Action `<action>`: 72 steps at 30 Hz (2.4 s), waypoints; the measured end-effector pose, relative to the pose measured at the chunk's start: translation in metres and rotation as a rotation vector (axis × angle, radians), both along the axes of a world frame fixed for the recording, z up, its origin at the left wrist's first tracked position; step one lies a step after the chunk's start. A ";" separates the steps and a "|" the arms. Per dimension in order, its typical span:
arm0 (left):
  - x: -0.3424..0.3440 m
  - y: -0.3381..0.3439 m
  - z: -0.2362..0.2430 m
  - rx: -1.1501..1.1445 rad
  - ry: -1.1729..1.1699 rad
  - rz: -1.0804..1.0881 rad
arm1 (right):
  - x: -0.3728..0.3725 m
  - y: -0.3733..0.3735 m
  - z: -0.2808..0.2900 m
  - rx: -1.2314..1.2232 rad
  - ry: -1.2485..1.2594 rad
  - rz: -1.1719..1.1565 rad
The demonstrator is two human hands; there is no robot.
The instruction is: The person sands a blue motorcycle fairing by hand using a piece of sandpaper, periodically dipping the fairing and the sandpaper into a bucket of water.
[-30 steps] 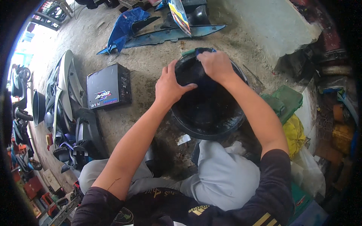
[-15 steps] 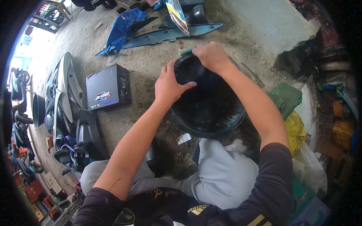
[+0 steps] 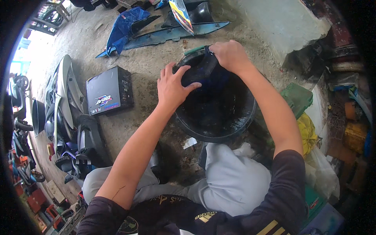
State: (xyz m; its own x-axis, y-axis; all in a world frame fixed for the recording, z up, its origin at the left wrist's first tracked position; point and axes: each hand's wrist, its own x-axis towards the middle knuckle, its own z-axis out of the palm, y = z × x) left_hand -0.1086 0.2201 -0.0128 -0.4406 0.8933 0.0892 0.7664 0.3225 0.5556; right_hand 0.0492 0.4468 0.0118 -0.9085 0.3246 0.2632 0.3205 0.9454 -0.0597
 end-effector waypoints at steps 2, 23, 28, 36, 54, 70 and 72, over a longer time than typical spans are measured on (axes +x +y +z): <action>-0.002 -0.001 0.000 0.009 0.013 0.005 | 0.002 -0.005 0.006 0.045 -0.028 0.011; 0.001 0.015 0.001 0.030 0.340 -0.301 | 0.029 -0.036 0.009 -0.292 -0.123 -0.028; 0.002 0.016 -0.003 0.061 0.304 -0.259 | 0.034 -0.030 -0.007 -0.241 -0.055 -0.031; -0.001 0.019 0.002 0.085 0.141 -0.242 | 0.029 -0.032 -0.006 -0.237 -0.039 0.017; -0.011 0.017 -0.001 0.119 0.119 -0.229 | 0.000 -0.065 0.001 -0.187 -0.247 0.084; -0.006 0.019 -0.003 0.185 0.116 -0.260 | 0.008 -0.059 -0.002 -0.188 -0.231 0.070; -0.009 0.019 -0.001 0.164 0.117 -0.253 | 0.005 -0.040 -0.001 -0.150 -0.153 0.003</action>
State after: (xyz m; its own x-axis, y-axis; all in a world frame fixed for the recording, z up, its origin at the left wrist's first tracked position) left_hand -0.1176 0.2393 -0.0133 -0.1846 0.9427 0.2780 0.8728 0.0272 0.4874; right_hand 0.0543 0.4071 0.0108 -0.9351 0.3472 0.0706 0.3340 0.9304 -0.1508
